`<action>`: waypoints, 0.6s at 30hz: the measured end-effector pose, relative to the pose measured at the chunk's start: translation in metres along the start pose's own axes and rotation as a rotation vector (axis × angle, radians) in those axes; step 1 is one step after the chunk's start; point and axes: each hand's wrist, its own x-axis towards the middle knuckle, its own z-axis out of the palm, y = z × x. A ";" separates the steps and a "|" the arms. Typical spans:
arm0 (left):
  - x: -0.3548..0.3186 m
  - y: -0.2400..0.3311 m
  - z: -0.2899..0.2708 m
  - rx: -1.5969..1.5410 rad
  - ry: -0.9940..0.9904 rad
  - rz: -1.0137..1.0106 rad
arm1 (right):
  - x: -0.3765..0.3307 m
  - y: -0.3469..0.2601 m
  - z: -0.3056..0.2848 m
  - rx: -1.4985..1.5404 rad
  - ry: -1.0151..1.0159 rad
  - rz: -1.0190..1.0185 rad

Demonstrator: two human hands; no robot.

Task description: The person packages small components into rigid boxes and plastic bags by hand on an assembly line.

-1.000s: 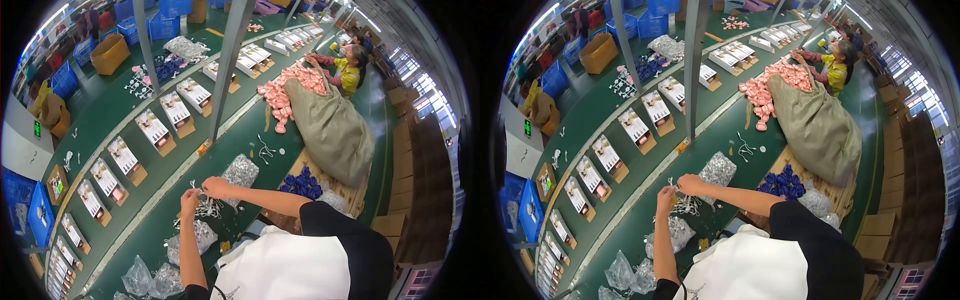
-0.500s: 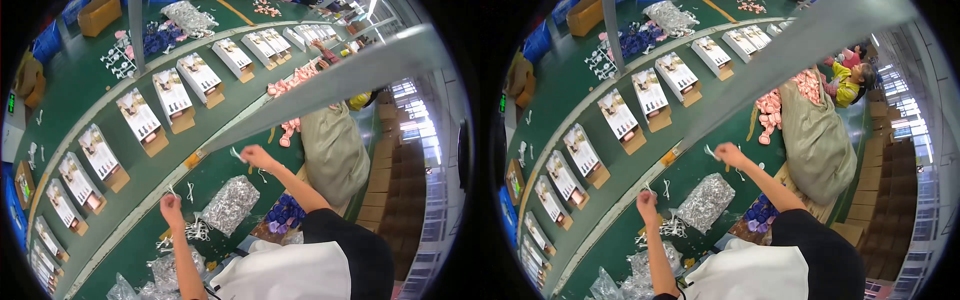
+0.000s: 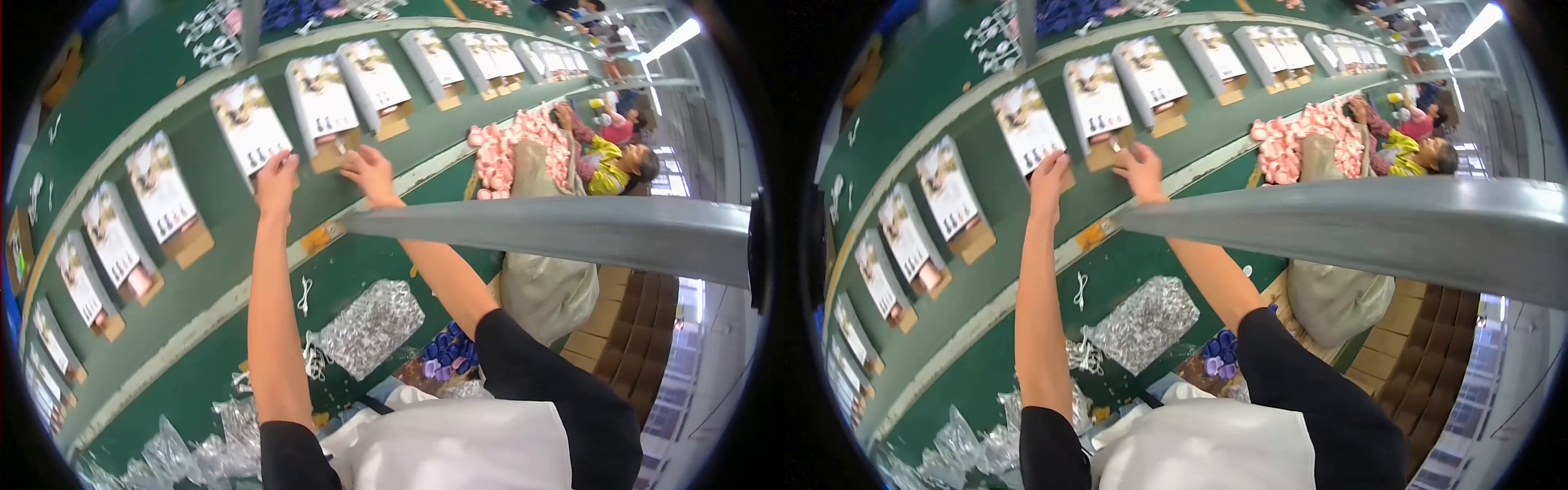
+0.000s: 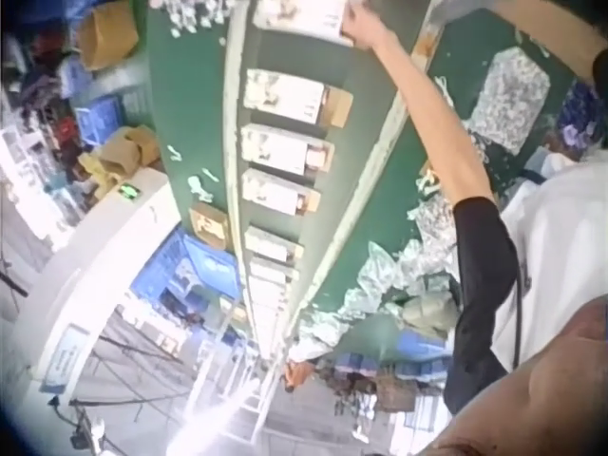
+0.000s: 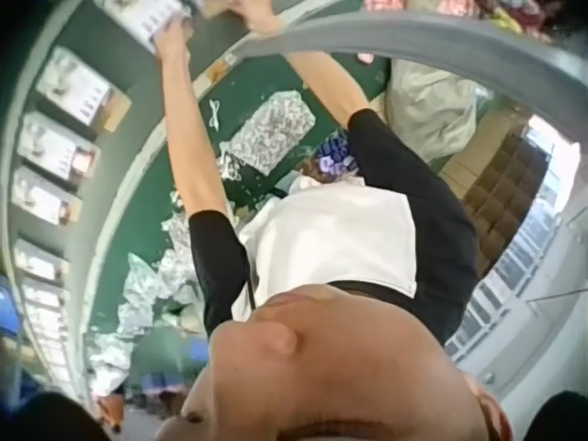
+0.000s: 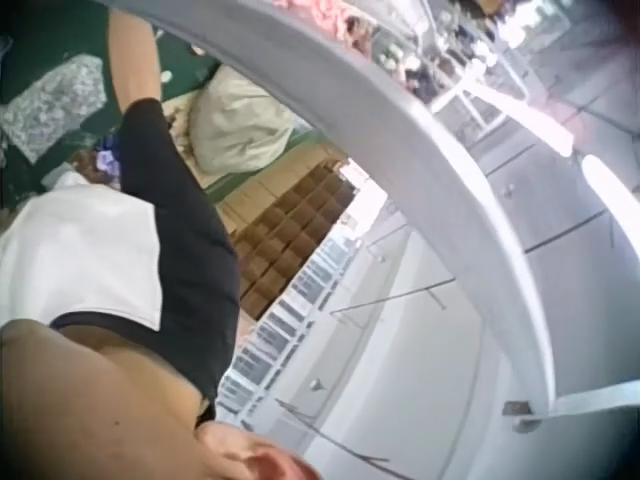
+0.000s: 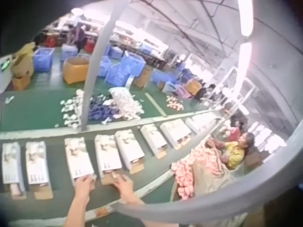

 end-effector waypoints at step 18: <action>-0.289 -0.042 -0.117 1.685 -0.096 0.108 | -0.123 0.017 0.085 -1.061 -0.132 -0.707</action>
